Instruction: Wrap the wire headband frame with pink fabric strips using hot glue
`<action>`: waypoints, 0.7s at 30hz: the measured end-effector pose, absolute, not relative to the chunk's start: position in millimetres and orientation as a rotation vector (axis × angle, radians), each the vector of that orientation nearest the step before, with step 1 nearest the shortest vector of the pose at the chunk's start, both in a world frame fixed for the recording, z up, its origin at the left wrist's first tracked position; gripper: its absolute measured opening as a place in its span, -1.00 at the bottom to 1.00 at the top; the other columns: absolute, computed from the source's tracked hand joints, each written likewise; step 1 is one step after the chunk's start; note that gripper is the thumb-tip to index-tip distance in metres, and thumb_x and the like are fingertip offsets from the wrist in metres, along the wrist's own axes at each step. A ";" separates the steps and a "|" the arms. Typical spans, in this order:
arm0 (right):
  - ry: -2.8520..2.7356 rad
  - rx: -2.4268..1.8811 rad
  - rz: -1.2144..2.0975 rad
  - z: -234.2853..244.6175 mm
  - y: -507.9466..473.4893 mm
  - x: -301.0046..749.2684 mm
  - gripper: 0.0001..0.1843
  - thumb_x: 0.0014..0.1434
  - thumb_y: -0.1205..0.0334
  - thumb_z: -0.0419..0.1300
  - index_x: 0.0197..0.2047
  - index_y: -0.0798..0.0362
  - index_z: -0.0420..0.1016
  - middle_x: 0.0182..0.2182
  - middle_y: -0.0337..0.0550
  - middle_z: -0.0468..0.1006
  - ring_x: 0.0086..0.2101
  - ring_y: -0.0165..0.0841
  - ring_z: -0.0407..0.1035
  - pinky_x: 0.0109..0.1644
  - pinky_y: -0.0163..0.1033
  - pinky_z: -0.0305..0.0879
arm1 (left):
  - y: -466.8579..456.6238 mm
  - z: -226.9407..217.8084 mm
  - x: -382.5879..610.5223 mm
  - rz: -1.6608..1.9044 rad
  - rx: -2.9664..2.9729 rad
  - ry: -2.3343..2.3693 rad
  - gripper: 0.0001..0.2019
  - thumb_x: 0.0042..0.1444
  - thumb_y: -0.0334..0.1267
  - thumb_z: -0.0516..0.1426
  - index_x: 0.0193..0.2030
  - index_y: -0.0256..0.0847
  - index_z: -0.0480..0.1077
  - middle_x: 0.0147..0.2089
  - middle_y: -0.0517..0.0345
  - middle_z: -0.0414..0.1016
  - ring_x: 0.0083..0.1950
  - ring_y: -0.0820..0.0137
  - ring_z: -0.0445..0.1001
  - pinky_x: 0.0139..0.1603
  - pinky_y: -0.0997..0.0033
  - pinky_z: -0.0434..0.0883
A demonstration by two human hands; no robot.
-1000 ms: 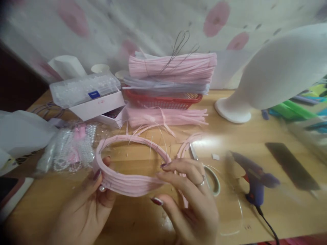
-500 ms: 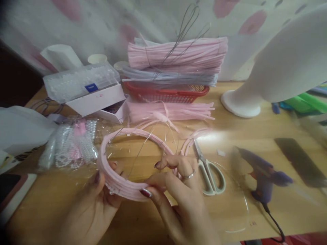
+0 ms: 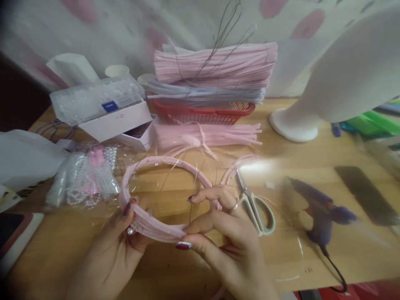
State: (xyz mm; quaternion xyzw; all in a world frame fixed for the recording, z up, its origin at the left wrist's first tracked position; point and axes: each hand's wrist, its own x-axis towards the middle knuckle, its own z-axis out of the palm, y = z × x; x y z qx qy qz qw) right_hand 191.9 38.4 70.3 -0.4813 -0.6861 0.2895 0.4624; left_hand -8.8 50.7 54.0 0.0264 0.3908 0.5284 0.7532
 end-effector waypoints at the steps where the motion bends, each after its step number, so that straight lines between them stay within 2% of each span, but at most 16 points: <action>1: -1.687 -1.181 0.711 70.7 38.8 192.5 -0.87 0.23 0.14 0.35 -0.36 -0.09 0.63 -0.22 -0.13 0.54 -0.12 -0.21 0.44 -0.10 -0.11 0.41 | 50.7 52.9 -10.4 1.159 0.047 0.860 -0.82 -0.14 -0.39 0.47 -0.36 -0.15 0.66 -0.29 0.19 0.72 -0.29 0.44 0.68 -0.25 0.67 0.61; 6: -1.698 -1.204 0.634 71.8 38.5 199.6 -0.82 0.25 0.09 0.32 -0.38 -0.09 0.62 -0.29 -0.15 0.53 -0.12 -0.21 0.42 -0.15 -0.14 0.38 | 54.1 52.4 -13.3 1.159 -0.031 0.834 -0.78 -0.17 -0.48 0.47 -0.34 -0.21 0.65 -0.25 0.15 0.73 -0.26 0.41 0.69 -0.31 0.71 0.59; 10: -1.683 -1.215 0.644 69.4 35.9 207.7 -0.83 0.25 0.13 0.33 -0.38 -0.06 0.60 -0.28 -0.17 0.46 -0.22 -0.28 0.42 -0.21 -0.19 0.36 | 56.8 53.5 -11.7 1.172 -0.082 0.831 -0.77 -0.18 -0.51 0.46 -0.35 -0.23 0.64 -0.30 0.16 0.72 -0.25 0.38 0.69 -0.36 0.70 0.59; 15: -1.625 -1.277 0.597 64.1 32.6 214.2 -0.89 0.24 0.31 0.29 -0.34 -0.04 0.54 -0.28 -0.18 0.46 -0.21 -0.29 0.40 -0.19 -0.20 0.34 | 58.5 54.2 -11.4 1.200 -0.117 0.946 -0.79 0.01 -0.63 0.30 -0.34 -0.22 0.61 -0.30 0.16 0.70 -0.29 0.43 0.67 -0.41 0.69 0.58; 21: -1.597 -1.375 0.481 68.3 31.4 214.7 -0.86 0.26 0.39 0.25 -0.29 -0.04 0.50 -0.20 -0.19 0.42 -0.07 -0.31 0.35 -0.03 -0.20 0.24 | 65.1 78.0 0.8 1.278 -0.303 1.171 -0.62 0.21 -0.70 0.03 -0.36 -0.24 0.58 -0.40 0.21 0.68 -0.45 0.50 0.64 -0.52 0.65 0.56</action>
